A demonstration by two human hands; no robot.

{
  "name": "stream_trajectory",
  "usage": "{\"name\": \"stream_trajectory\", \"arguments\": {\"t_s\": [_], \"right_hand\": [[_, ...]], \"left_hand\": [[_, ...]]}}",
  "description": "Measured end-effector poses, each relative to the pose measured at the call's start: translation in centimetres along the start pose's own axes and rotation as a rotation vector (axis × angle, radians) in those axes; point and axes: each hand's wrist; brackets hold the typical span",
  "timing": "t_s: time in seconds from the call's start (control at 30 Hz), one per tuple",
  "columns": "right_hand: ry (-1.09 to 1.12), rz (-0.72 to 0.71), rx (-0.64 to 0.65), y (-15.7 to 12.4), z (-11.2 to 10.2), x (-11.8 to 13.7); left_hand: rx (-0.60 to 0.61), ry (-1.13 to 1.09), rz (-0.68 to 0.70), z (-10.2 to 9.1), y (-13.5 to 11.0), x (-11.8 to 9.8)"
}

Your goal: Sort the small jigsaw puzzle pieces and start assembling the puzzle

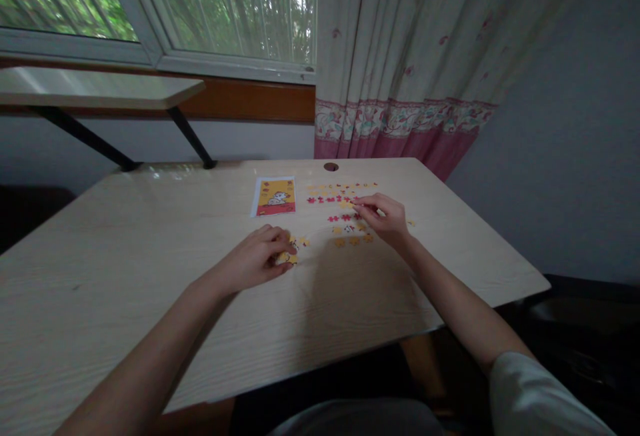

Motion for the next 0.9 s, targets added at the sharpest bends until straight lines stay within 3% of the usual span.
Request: {"name": "stream_trajectory", "arguments": {"t_s": [0.3,0.4,0.63,0.77,0.9], "right_hand": [[0.024,-0.011,0.053,0.1,-0.2,0.0],[0.045,0.036,0.163,0.5,-1.1,-0.4],[0.189,0.310,0.662,-1.2,-5.3,-2.8],[0.210,0.491,0.729,-4.3,-7.3,-3.6],[0.229,0.572,0.722,-6.1,-7.9,-3.7]], "left_hand": [[0.002,-0.002,-0.008,-0.2,0.0,-0.4],[-0.001,-0.012,-0.002,-0.1,0.0,-0.4],[0.012,-0.091,-0.020,0.4,0.2,0.2],[0.020,-0.104,-0.028,0.5,0.2,0.3],[0.021,-0.105,-0.014,0.3,0.3,0.1]]}}
Point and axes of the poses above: each hand's wrist, its own y-axis towards the middle knuckle, its own z-axis out of the palm, x = y × z, and after that the axes turned 14 degrees about -z, right-handed
